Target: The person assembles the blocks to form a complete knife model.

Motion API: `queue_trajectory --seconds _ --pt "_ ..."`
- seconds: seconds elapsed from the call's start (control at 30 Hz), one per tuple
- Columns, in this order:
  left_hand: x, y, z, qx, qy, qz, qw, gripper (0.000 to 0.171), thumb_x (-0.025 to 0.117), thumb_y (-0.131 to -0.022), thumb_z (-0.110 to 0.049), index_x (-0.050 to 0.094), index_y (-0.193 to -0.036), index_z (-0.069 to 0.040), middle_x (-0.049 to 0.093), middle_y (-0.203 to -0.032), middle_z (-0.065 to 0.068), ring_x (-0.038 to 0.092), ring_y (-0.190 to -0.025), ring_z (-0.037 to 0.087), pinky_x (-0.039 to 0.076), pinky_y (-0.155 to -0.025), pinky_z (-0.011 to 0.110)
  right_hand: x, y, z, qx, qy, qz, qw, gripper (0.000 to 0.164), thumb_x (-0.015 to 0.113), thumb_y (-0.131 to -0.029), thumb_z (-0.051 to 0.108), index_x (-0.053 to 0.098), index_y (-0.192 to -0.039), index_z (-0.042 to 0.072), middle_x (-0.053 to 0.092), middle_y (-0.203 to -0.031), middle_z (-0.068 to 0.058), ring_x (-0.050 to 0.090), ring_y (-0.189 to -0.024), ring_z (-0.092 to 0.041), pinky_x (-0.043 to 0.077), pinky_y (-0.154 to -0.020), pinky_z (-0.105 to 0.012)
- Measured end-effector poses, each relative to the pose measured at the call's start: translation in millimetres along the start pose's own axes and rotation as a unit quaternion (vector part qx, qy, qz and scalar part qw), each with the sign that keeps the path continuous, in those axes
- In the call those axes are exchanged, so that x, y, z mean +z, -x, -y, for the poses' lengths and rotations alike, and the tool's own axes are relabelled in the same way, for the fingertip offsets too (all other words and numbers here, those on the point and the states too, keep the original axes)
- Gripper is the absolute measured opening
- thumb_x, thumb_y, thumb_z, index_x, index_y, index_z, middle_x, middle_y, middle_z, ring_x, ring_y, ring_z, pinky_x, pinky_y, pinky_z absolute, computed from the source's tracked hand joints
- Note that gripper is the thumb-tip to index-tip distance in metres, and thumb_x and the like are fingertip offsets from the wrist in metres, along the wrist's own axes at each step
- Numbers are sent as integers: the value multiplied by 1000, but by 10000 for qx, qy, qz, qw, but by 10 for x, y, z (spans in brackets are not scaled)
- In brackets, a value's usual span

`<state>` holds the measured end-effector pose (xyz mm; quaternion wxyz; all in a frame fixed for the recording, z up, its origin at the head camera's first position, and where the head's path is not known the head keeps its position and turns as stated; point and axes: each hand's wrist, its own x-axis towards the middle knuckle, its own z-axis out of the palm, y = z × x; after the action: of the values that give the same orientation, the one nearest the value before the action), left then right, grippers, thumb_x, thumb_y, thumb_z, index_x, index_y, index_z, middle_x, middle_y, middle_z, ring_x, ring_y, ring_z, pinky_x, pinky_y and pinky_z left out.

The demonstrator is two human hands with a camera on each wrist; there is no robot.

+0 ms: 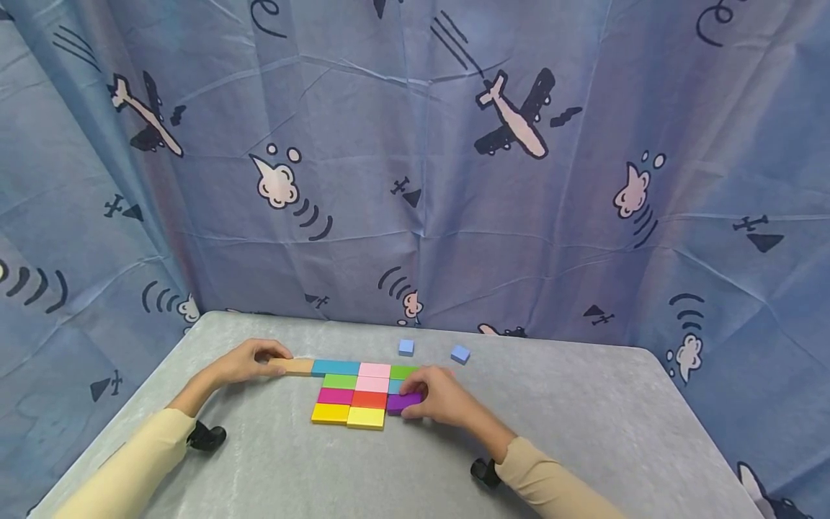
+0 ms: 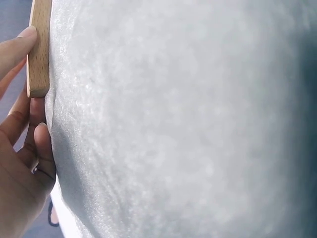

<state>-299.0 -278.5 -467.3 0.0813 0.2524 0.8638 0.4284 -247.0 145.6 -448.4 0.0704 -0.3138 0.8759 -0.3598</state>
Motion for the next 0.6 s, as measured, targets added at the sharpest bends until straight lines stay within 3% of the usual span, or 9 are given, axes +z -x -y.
queue_trajectory --seconds 0.27,0.6 --pt "1 6 20 -11 -25 -12 10000 21 78 -91 -8 74 -110 -1 71 -101 7 59 -88 19 47 -78 30 10 -4 -26 -14 -49 46 10000 28 92 -75 10 75 -98 6 66 -90 2 59 -81 -20 49 -72 -31" --pt "-21 9 -16 19 13 23 10000 23 78 -91 -8 73 -112 1 72 -104 11 60 -92 24 47 -81 32 -121 109 -104 133 -424 163 9989 26 88 -79 5 74 -100 3 66 -95 -3 61 -86 -23 52 -76 -33"
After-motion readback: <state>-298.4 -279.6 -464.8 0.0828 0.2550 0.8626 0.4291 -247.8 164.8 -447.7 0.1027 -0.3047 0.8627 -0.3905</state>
